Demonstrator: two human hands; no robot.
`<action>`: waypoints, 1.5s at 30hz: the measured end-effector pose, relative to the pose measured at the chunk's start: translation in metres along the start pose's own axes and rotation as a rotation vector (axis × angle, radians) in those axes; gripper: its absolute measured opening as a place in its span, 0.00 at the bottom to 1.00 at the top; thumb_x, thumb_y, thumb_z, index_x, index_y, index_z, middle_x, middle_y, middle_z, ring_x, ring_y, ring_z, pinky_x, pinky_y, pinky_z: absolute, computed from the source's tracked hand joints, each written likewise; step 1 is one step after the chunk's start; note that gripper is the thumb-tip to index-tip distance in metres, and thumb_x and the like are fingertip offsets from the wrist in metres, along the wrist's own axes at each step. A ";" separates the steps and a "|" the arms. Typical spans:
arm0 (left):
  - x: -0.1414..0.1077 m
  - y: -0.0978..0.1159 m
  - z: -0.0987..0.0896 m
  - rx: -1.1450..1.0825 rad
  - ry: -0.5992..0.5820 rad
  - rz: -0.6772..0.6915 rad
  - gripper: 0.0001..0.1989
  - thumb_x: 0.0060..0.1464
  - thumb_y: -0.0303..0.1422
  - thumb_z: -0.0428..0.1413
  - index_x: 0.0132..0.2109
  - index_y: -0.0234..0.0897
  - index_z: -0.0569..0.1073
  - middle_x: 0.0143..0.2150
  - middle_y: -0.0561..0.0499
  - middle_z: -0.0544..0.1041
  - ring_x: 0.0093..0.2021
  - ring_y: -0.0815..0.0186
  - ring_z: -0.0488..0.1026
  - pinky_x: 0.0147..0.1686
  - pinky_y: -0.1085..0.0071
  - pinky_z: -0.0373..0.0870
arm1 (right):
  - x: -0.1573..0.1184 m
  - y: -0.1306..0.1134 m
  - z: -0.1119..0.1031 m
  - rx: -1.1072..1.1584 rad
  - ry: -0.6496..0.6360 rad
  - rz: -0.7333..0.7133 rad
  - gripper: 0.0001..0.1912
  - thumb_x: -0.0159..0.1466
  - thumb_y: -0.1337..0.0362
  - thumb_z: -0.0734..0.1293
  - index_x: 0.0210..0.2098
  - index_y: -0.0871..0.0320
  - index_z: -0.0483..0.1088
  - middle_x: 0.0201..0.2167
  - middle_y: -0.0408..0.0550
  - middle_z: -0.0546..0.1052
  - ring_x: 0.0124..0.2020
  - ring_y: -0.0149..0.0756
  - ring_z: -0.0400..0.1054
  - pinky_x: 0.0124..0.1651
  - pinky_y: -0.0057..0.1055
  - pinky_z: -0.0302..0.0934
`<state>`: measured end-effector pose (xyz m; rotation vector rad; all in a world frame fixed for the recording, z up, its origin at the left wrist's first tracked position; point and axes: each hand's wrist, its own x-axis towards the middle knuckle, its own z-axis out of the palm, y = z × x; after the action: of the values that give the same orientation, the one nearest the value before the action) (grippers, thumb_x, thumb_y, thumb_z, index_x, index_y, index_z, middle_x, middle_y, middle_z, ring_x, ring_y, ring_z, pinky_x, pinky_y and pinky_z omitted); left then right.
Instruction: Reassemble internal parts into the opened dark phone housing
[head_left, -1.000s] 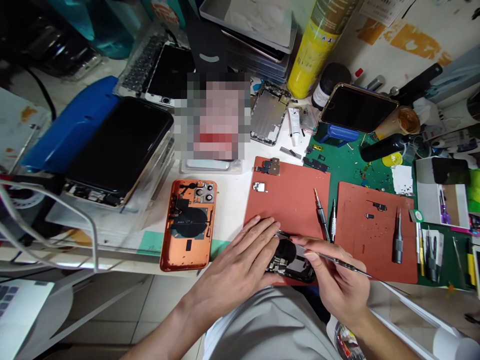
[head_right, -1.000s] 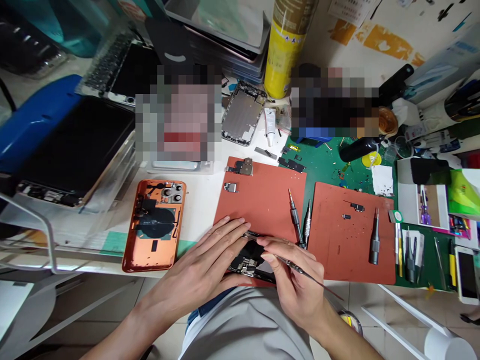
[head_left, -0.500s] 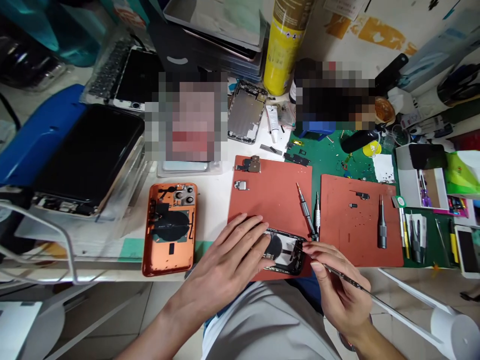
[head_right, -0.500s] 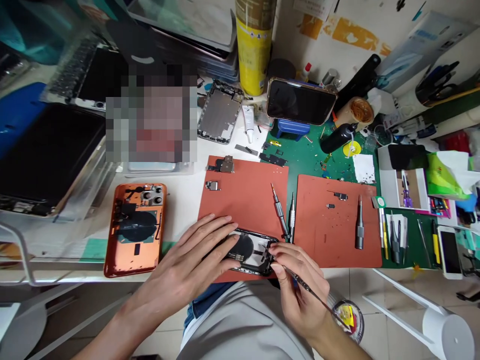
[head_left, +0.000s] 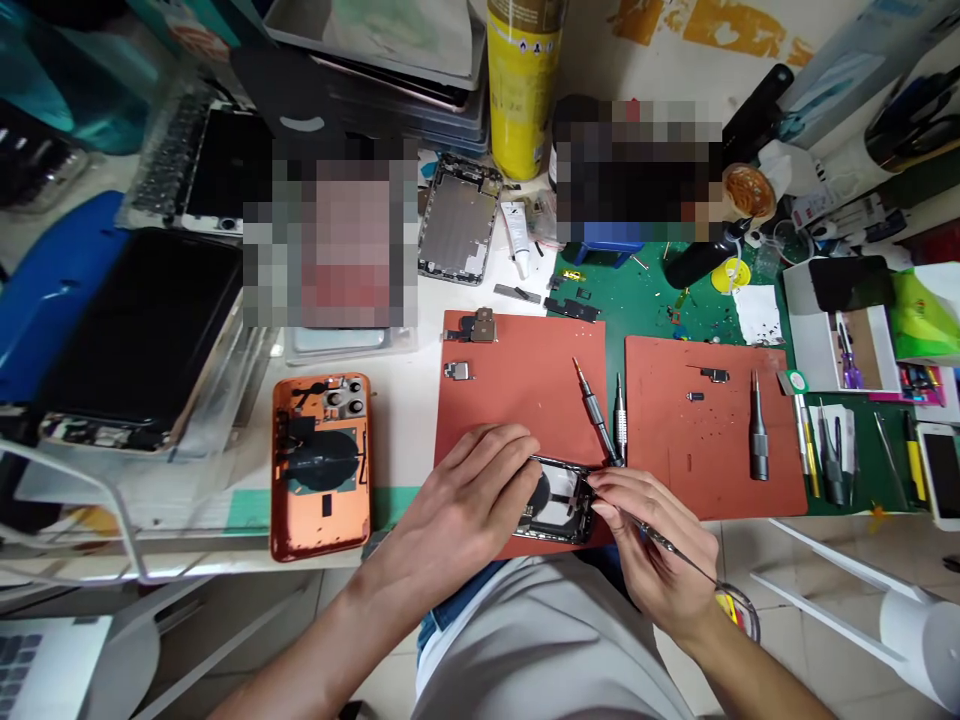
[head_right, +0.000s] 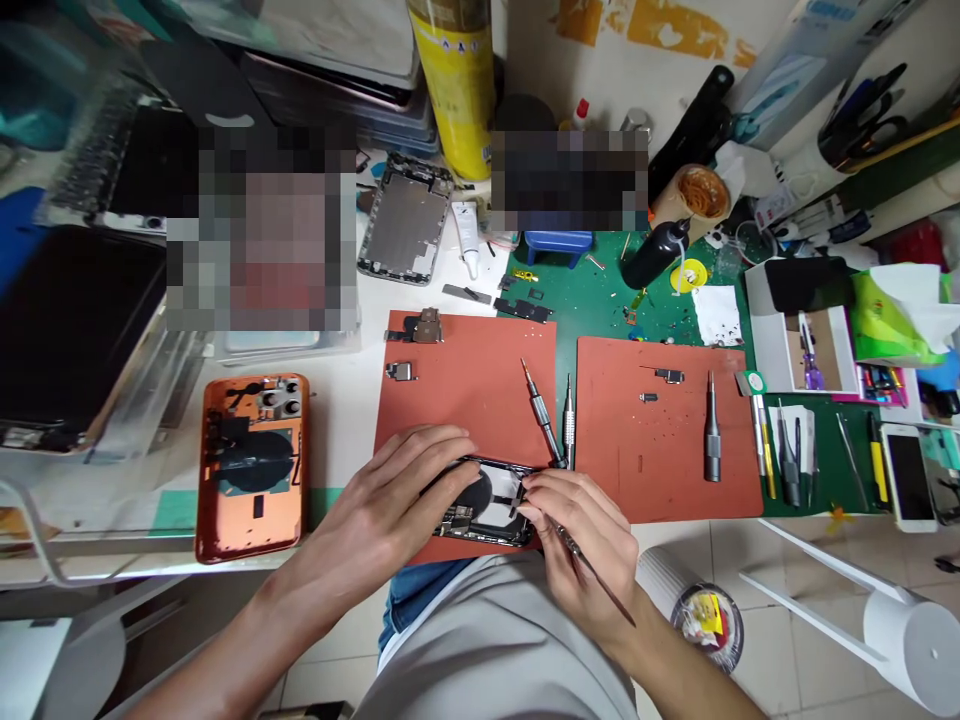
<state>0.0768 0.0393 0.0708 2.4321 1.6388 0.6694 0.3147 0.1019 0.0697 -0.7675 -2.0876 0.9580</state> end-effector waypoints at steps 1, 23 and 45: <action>0.000 0.000 0.001 0.003 0.001 0.000 0.10 0.69 0.16 0.54 0.51 0.27 0.77 0.55 0.38 0.79 0.58 0.50 0.75 0.60 0.52 0.74 | 0.002 0.000 0.000 0.011 -0.002 0.020 0.21 0.68 0.85 0.68 0.55 0.59 0.76 0.45 0.54 0.83 0.49 0.42 0.80 0.52 0.42 0.77; 0.008 -0.004 0.007 0.102 0.006 0.078 0.10 0.67 0.17 0.55 0.50 0.26 0.78 0.52 0.36 0.82 0.56 0.50 0.78 0.59 0.52 0.77 | 0.045 -0.001 -0.007 0.172 -0.106 0.635 0.13 0.75 0.53 0.70 0.41 0.55 0.79 0.37 0.46 0.83 0.35 0.34 0.76 0.35 0.27 0.70; -0.004 0.004 -0.012 0.035 0.150 0.201 0.16 0.68 0.18 0.51 0.56 0.27 0.79 0.52 0.43 0.85 0.63 0.54 0.77 0.75 0.50 0.65 | 0.029 -0.030 -0.039 0.236 -0.010 0.468 0.12 0.80 0.60 0.63 0.46 0.52 0.78 0.39 0.48 0.80 0.41 0.36 0.77 0.45 0.30 0.73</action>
<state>0.0740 0.0322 0.0820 2.6550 1.4781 0.8789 0.3219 0.1224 0.1222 -1.1508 -1.7895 1.4292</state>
